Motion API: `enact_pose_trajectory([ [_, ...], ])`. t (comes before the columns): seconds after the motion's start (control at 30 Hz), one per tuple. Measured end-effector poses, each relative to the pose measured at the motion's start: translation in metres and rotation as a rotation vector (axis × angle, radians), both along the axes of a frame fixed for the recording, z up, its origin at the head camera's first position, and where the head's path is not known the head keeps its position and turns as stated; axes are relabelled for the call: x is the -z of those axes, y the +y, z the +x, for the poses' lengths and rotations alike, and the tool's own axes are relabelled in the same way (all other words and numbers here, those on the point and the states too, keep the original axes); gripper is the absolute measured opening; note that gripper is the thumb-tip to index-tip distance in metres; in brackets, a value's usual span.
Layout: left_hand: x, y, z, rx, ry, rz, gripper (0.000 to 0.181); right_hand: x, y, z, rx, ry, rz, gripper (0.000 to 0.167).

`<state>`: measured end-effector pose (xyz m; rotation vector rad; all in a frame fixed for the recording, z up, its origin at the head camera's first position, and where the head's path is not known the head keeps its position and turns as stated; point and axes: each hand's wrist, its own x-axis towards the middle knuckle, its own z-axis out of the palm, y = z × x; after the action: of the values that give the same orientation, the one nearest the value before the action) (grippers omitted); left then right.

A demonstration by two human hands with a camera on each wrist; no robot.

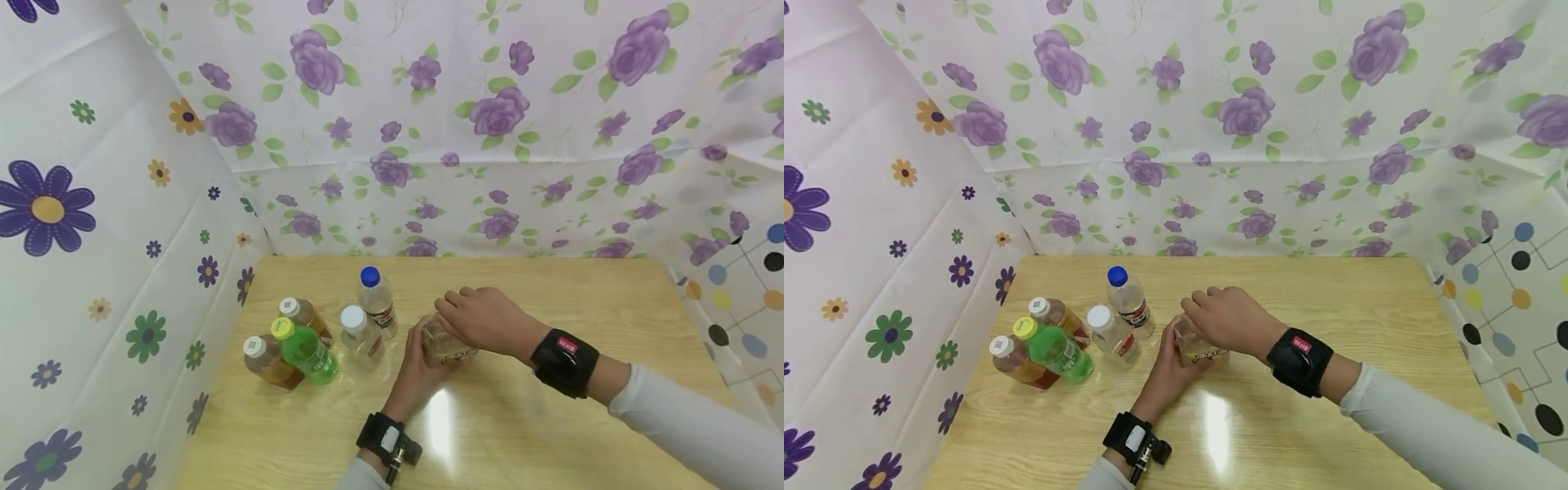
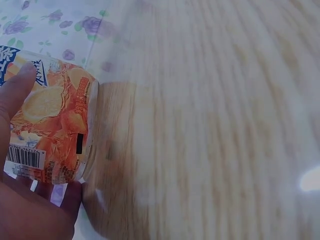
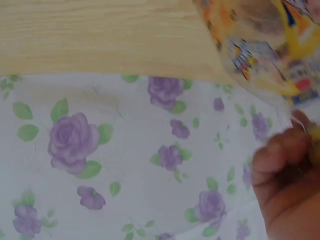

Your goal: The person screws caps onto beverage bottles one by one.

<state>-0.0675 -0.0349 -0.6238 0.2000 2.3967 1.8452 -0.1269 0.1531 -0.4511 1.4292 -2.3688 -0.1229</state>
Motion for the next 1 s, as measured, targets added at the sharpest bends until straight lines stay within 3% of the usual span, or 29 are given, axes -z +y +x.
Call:
enact_pose_trajectory([
  [0.13, 0.000, 0.000, 0.000, 0.012, 0.004, 0.023, 0.098, 0.005, -0.005, 0.002, 0.038, 0.087, 0.048, 0.031],
  [0.33, 0.000, 0.000, 0.000, 0.008, -0.011, 0.037, 0.097, 0.010, -0.016, 0.020, 0.223, 0.165, 0.135, 0.025],
  [0.43, -0.001, 0.001, 0.000, 0.005, -0.014, 0.029, 0.098, 0.010, -0.019, 0.024, 0.294, 0.123, 0.088, 0.026],
  [0.53, -0.001, 0.000, 0.001, 0.008, -0.027, 0.024, 0.099, 0.007, -0.017, 0.023, 0.284, 0.033, 0.040, 0.031],
  [0.7, -0.003, -0.002, 0.001, 0.014, -0.046, 0.051, 0.102, -0.001, -0.007, 0.007, 0.121, -0.127, -0.038, 0.039],
  [0.87, -0.003, -0.003, 0.000, 0.034, -0.018, 0.092, 0.097, -0.006, -0.001, -0.018, -0.138, -0.143, 0.018, 0.031],
  [1.0, -0.001, -0.002, 0.000, 0.040, -0.010, 0.097, 0.094, -0.004, -0.002, -0.026, -0.239, -0.148, 0.026, 0.029],
])
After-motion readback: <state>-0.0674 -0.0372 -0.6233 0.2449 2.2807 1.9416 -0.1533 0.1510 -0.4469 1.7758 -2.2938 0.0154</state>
